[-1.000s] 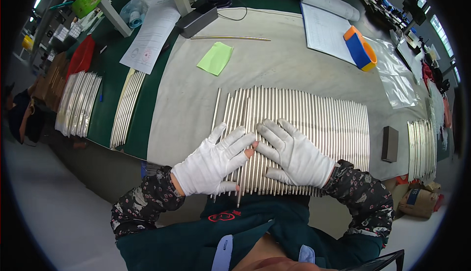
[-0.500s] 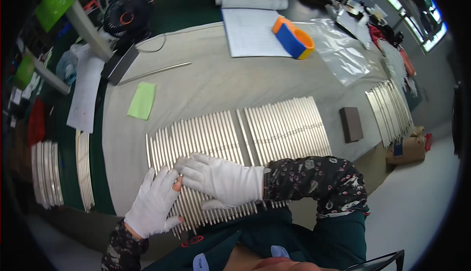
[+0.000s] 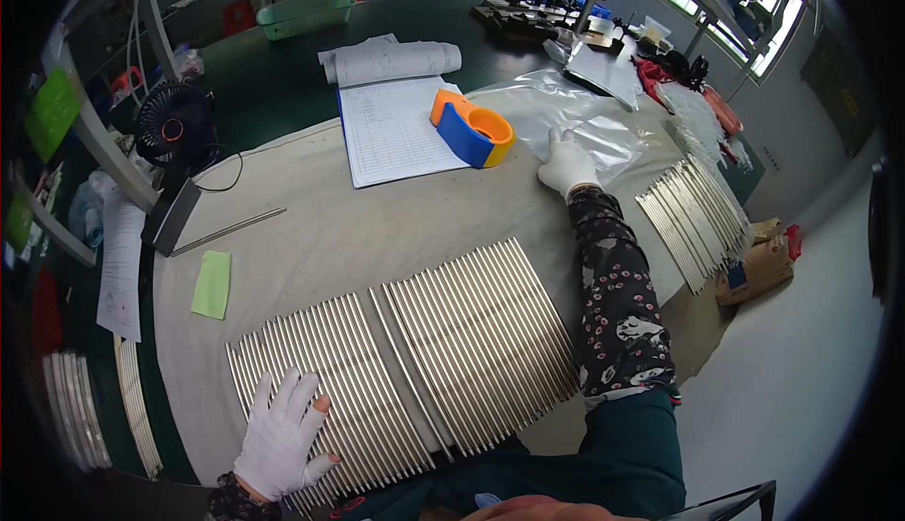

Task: Sanding the ends of multiple metal rods and placing them into a plastic bag for packaging.

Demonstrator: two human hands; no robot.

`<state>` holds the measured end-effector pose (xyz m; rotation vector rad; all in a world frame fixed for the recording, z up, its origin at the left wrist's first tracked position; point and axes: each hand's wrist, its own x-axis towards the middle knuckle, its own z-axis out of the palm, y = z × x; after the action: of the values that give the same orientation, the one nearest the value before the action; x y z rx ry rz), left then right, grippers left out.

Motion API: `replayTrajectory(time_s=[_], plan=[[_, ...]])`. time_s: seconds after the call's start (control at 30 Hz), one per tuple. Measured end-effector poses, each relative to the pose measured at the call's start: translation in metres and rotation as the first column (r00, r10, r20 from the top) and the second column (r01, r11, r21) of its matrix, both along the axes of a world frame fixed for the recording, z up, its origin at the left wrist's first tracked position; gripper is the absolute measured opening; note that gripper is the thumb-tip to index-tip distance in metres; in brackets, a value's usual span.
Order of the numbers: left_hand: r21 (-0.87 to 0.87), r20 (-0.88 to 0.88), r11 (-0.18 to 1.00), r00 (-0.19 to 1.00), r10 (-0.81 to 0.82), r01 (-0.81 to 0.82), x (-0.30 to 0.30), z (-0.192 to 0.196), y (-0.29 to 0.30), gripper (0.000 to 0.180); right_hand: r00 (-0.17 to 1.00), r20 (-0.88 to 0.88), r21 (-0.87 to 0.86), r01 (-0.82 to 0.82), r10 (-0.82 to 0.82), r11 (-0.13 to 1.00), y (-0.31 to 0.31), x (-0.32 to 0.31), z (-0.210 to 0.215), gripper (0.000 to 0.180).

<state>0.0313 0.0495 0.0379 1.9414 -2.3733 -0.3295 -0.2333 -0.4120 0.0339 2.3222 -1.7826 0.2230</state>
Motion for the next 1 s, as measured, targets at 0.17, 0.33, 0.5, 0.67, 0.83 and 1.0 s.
replayTrajectory(time_s=[0.17,0.33,0.5,0.67,0.83,1.0], plan=[[0.03,-0.047,0.999,0.998,0.03,-0.028,-0.001,-0.001,-0.003,0.074,0.999,-0.001,0.131,-0.045,0.046,0.99,-0.028,0.033,0.002,0.04],[0.018,-0.077,0.999,0.996,0.038,-0.036,-0.003,0.001,-0.001,0.073,0.996,-0.045,-0.027,-0.077,0.075,0.997,-0.041,0.026,-0.011,0.023],[0.023,-0.059,0.999,0.998,0.026,-0.024,-0.003,0.0,0.003,0.073,0.937,0.282,0.0,0.217,-0.208,0.976,-0.044,-0.006,0.007,0.025],[-0.05,-0.08,0.999,0.997,0.005,-0.009,-0.002,0.0,0.005,0.07,0.751,0.66,-0.099,0.128,-0.031,0.987,0.001,-0.013,0.048,0.021],[-0.126,-0.098,0.992,0.995,-0.009,-0.004,0.011,-0.007,0.006,0.069,0.802,0.228,-0.329,-0.47,0.552,0.819,0.118,0.026,0.044,0.014],[-0.341,-0.005,0.939,0.999,0.048,-0.047,0.056,0.005,-0.021,0.066,0.821,0.042,-0.254,-0.542,0.569,0.801,0.208,0.043,0.05,0.047]])
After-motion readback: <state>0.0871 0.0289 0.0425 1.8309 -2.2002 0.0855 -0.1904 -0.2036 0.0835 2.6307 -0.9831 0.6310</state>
